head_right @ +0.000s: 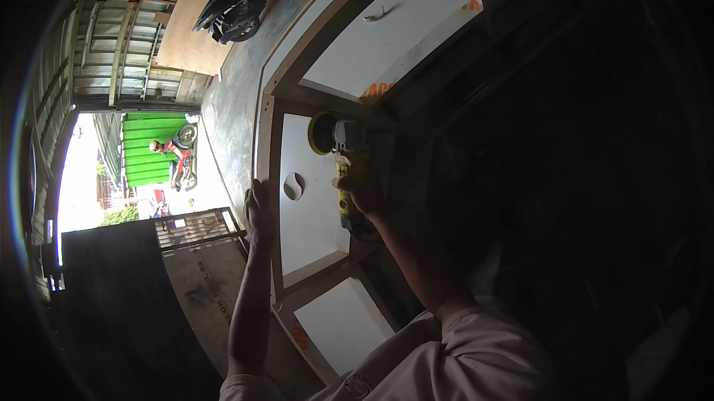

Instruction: The person sands the wooden frame with a power sander and then applies glue from a container to the inner edges of the frame using a small piece of wood.

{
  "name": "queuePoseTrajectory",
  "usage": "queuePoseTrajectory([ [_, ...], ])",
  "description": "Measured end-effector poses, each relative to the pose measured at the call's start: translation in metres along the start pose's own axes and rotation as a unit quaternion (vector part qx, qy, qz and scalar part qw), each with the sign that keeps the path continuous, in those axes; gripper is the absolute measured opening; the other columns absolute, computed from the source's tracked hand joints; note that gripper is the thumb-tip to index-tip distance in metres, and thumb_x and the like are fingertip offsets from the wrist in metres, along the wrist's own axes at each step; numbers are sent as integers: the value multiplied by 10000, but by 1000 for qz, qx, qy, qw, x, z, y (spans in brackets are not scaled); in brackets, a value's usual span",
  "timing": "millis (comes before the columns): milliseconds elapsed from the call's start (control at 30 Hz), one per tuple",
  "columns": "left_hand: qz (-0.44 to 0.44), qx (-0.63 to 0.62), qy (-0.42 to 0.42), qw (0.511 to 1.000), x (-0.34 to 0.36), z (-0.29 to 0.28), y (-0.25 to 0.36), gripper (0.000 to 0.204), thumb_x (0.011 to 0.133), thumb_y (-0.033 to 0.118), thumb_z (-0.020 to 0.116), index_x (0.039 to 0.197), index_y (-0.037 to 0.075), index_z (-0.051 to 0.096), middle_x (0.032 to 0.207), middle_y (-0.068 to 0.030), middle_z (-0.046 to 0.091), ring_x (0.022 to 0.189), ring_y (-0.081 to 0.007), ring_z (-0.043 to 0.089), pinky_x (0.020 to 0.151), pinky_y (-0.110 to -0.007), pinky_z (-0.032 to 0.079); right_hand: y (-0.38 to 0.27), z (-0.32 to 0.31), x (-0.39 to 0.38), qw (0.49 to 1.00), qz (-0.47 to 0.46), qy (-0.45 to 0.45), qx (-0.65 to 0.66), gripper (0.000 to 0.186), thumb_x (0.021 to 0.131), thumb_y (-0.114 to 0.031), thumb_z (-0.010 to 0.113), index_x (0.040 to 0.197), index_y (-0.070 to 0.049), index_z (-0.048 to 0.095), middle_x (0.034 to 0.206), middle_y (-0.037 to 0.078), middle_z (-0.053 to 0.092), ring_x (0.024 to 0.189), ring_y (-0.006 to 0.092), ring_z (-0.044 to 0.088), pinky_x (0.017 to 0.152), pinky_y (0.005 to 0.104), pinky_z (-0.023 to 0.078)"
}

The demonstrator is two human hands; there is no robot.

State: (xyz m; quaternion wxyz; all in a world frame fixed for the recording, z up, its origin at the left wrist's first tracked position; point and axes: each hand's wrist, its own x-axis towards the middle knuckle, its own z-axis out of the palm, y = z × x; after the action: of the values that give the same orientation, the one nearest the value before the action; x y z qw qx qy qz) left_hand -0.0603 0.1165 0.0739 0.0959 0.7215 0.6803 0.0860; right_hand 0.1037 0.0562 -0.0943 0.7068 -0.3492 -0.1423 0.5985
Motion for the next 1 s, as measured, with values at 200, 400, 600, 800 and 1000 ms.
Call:
queuePoseTrajectory([
  [200,16,31,-14,999,-6,-6,9,530,1084,381,279,1162,-25,611,1103,-242,642,1056,-446,585,896,-518,444,27,-37,6,998,39,35,22,425,740,-112,732,1140,-36,612,936,25,600,819,140,602,753,332,527],
  [400,132,126,60,981,-9,10,-31,465,1085,349,326,1132,-3,625,1136,-206,648,1032,-407,597,895,-500,466,56,-74,-2,985,141,74,70,339,777,-160,756,1073,-88,608,826,25,612,650,153,633,596,332,551],
  [600,62,16,25,998,-41,-51,34,642,890,396,753,1371,40,520,1246,-182,630,1166,-398,598,933,-478,512,-36,-124,-52,975,206,84,22,329,804,-205,778,1039,-64,594,815,70,641,655,200,673,599,349,563],
  [800,68,144,-62,985,-156,-126,-6,996,686,414,910,1469,35,425,1380,-217,535,1238,-374,578,1012,-487,493,-157,-196,-101,967,229,92,-56,379,811,-229,759,1094,-78,557,810,77,639,662,217,669,633,353,569],
  [1000,-94,120,15,988,-238,-129,-20,798,647,213,886,1344,50,533,1083,-173,684,1053,-374,671,933,-462,524,-215,-227,-122,964,234,88,-86,368,815,-213,752,1093,-72,556,815,93,631,668,224,656,640,346,569],
])
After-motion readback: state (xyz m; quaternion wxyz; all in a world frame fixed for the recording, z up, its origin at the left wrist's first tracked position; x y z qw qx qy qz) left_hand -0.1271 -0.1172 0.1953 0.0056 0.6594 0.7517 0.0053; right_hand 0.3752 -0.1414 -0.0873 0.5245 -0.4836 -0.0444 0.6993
